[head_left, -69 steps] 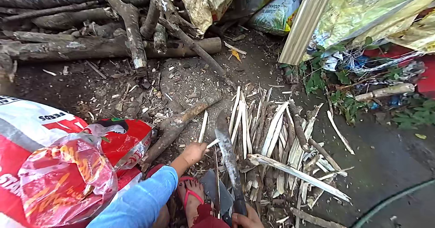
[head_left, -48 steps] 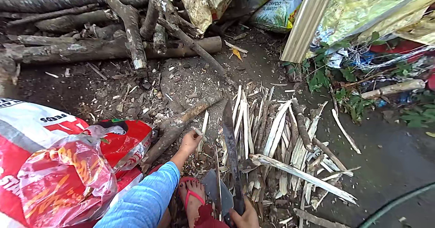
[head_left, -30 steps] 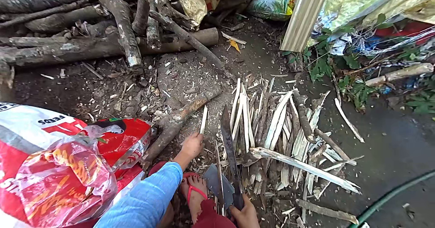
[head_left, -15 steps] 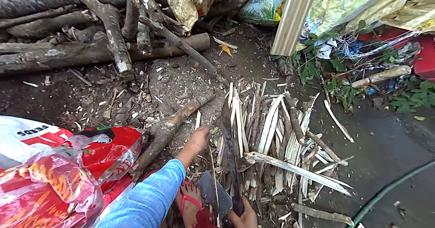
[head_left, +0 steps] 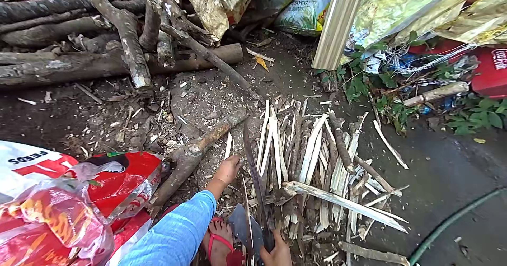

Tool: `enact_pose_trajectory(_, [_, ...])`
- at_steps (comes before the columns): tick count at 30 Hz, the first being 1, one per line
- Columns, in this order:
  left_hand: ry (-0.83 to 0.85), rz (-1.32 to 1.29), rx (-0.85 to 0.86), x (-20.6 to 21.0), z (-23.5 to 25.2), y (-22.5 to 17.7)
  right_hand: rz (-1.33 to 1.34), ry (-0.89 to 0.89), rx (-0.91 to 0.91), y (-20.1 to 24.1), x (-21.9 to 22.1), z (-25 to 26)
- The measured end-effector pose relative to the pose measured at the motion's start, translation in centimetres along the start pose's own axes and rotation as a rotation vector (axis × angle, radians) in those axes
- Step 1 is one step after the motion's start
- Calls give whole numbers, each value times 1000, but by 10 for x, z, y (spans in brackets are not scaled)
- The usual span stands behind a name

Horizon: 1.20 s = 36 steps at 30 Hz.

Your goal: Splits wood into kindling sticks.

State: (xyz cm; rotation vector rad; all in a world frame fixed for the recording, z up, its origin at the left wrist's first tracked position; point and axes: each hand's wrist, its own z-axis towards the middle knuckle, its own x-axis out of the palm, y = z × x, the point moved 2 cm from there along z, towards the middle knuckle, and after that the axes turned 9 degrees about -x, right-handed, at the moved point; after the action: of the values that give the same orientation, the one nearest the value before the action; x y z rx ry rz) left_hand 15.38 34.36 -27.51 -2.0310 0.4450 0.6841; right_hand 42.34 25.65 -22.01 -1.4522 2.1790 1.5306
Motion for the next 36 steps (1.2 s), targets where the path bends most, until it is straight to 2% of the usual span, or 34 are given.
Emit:
enact_pose_trajectory(12, [31,23,-24,0,1,-3,-108,91,114,4,1,8])
enact_pose_trajectory(18, [-118,-6,96,-7,-6,-12,-120,65,77,7,0,7])
enact_pose_trajectory(21, [-1,49,2,1,0,-2,-149,131,153,7,1,12])
enact_pose_trajectory(24, [39,72,-7,-7,2,-13,-79,73,100,9,-2,9])
enact_pose_trajectory(28, [-103,13,114,-15,-3,-26,-86,22,63,13,-2,3])
enact_pose_trajectory(32, [67,57,-125,-5,0,0,-123,88,173,4,1,13])
enact_pose_trajectory(36, [-55,-42,-228,-16,-26,17,-24,0,108,1,-8,13])
